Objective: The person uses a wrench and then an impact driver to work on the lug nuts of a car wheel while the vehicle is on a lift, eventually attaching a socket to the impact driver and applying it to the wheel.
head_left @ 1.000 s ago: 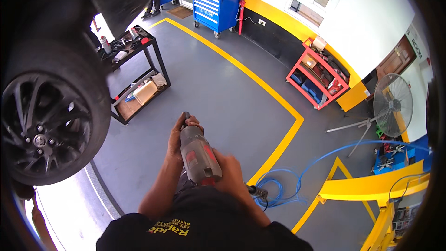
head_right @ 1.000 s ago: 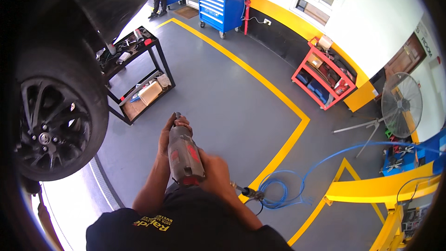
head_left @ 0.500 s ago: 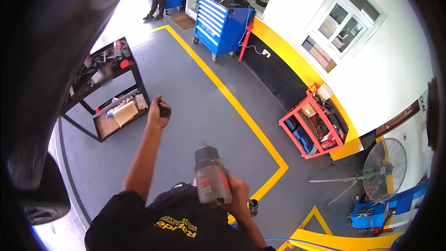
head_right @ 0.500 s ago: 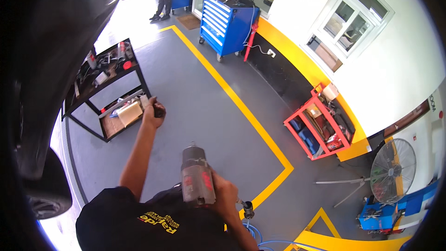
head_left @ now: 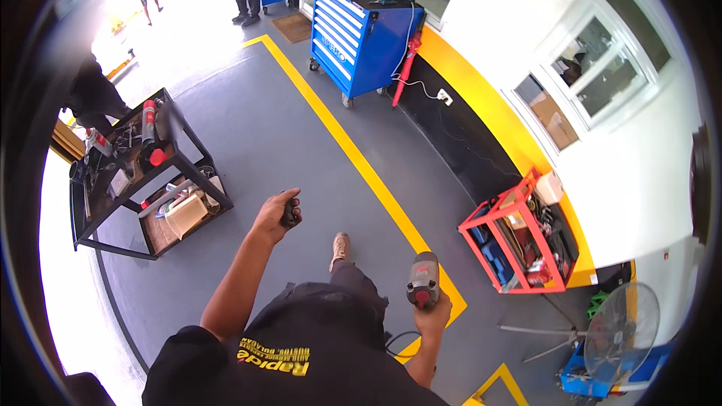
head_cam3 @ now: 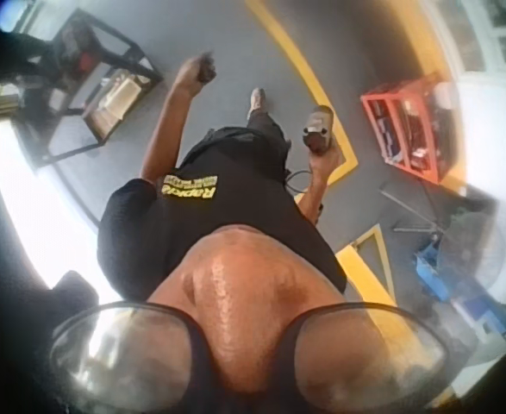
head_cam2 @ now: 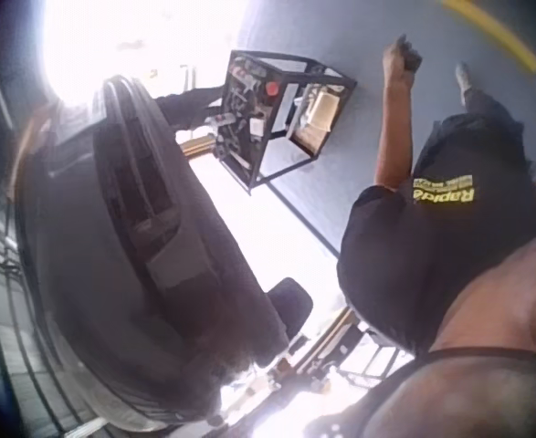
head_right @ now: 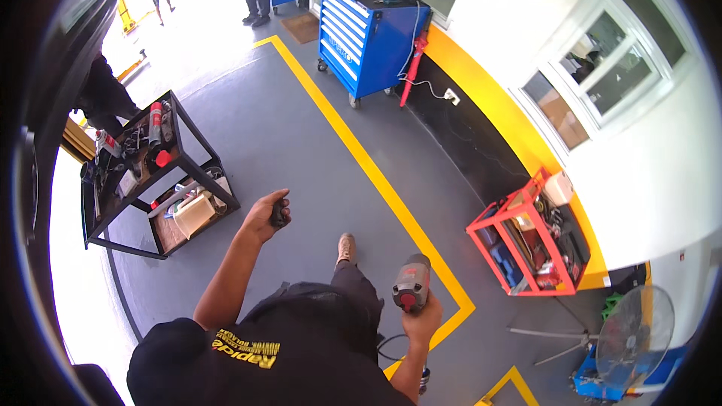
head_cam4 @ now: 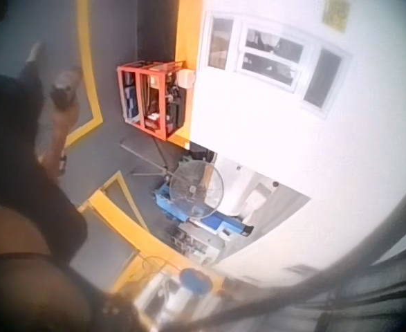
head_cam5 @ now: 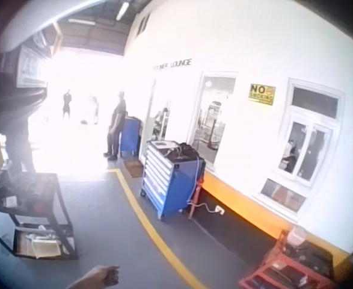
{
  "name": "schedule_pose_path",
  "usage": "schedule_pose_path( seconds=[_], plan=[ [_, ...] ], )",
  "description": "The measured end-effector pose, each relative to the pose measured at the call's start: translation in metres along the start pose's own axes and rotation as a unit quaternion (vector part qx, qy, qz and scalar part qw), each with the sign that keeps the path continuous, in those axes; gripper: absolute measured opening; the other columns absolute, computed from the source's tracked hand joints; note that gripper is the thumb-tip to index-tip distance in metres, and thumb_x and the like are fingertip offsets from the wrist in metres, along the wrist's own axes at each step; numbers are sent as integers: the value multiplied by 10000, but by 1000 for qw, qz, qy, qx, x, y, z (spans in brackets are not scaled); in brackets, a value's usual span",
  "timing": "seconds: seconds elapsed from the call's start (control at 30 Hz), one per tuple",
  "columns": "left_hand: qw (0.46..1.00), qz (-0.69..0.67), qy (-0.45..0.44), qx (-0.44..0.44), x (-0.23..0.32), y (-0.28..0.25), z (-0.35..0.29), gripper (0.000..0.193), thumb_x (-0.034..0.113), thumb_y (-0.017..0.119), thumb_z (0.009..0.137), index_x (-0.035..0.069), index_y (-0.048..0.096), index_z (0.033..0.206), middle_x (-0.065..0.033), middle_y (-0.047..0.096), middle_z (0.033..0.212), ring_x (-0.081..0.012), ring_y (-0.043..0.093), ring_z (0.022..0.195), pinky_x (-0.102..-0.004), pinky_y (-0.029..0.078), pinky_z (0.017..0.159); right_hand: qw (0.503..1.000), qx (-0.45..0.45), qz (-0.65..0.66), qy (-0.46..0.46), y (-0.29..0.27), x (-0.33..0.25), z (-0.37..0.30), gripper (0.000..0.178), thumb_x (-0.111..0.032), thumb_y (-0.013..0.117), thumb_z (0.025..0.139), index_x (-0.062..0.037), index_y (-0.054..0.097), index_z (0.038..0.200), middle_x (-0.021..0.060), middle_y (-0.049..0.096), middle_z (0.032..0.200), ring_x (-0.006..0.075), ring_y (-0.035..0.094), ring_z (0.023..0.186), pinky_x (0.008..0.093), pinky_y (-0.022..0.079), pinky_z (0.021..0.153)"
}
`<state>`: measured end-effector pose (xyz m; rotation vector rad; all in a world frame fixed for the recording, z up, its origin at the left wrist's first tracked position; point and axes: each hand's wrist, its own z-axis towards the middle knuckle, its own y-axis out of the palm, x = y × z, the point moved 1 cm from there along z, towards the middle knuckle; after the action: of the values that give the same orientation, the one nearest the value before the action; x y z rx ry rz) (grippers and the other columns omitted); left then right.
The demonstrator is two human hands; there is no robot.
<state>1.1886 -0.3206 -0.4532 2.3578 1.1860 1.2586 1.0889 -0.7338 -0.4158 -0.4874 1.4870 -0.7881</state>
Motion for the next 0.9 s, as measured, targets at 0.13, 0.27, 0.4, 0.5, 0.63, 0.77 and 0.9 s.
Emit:
schedule_pose_path(
  seconds=[0.13, 0.27, 0.4, 0.5, 0.63, 0.77, 0.9],
  plan=[
    [997, -40, -37, 57, 30, 45, 84, 172, 240, 724, 974, 125, 599, 949, -20, 584, 767, -160, 570, 638, -320, 519, 575, 999, -8, -20, 47, 45, 26, 108, 340, -115, 792, 699, -31, 740, 1025, 244, 735, 928, 453, 694, 968, 481, 551, 793],
    [993, -97, -1, 74, 95, 79, 139, 192, 237, 744, 958, 94, 617, 963, -25, 581, 753, -140, 556, 612, -294, 492, 537, 991, -109, -25, 77, 84, 1, 232, 403, -191, 863, 683, -19, 740, 1026, 223, 748, 920, 440, 712, 986, 468, 558, 821],
    [989, -48, 58, 124, 164, 81, 210, 228, 295, 772, 943, 139, 606, 934, 19, 531, 703, -100, 500, 563, -266, 429, 506, 992, -114, 41, -19, 131, -40, 347, 323, -29, 842, 670, 33, 702, 954, 163, 743, 821, 272, 751, 801, 379, 553, 740],
    [983, -32, 78, 163, 203, 82, 273, 248, 320, 790, 930, 167, 598, 898, 50, 498, 674, -73, 449, 528, -245, 368, 488, 983, -158, 94, -27, 187, -49, 429, 310, -25, 843, 688, 39, 694, 953, 110, 732, 811, 191, 714, 781, 361, 544, 723],
    [971, 86, 145, 169, 269, 107, 362, 223, 288, 791, 925, 100, 678, 959, 25, 568, 729, -71, 494, 564, -251, 408, 510, 985, -157, 66, -10, 274, -75, 538, 303, -23, 838, 704, 43, 689, 959, 87, 726, 816, 169, 696, 780, 358, 538, 711],
    [945, 244, 180, 122, 374, 183, 464, 268, 210, 758, 928, 24, 739, 1119, -2, 659, 847, -68, 554, 653, -249, 466, 571, 971, -213, 81, 72, 353, -91, 638, 193, -51, 793, 723, 51, 691, 851, 129, 723, 808, 177, 684, 776, 389, 535, 692],
    [912, 334, 221, 84, 467, 270, 581, 318, 229, 762, 923, 25, 731, 1165, -77, 713, 968, -123, 603, 690, -257, 504, 607, 962, -209, -67, 161, 404, -84, 689, 281, -139, 779, 720, 80, 705, 879, 178, 727, 801, 223, 690, 808, 455, 524, 706]
  ],
)
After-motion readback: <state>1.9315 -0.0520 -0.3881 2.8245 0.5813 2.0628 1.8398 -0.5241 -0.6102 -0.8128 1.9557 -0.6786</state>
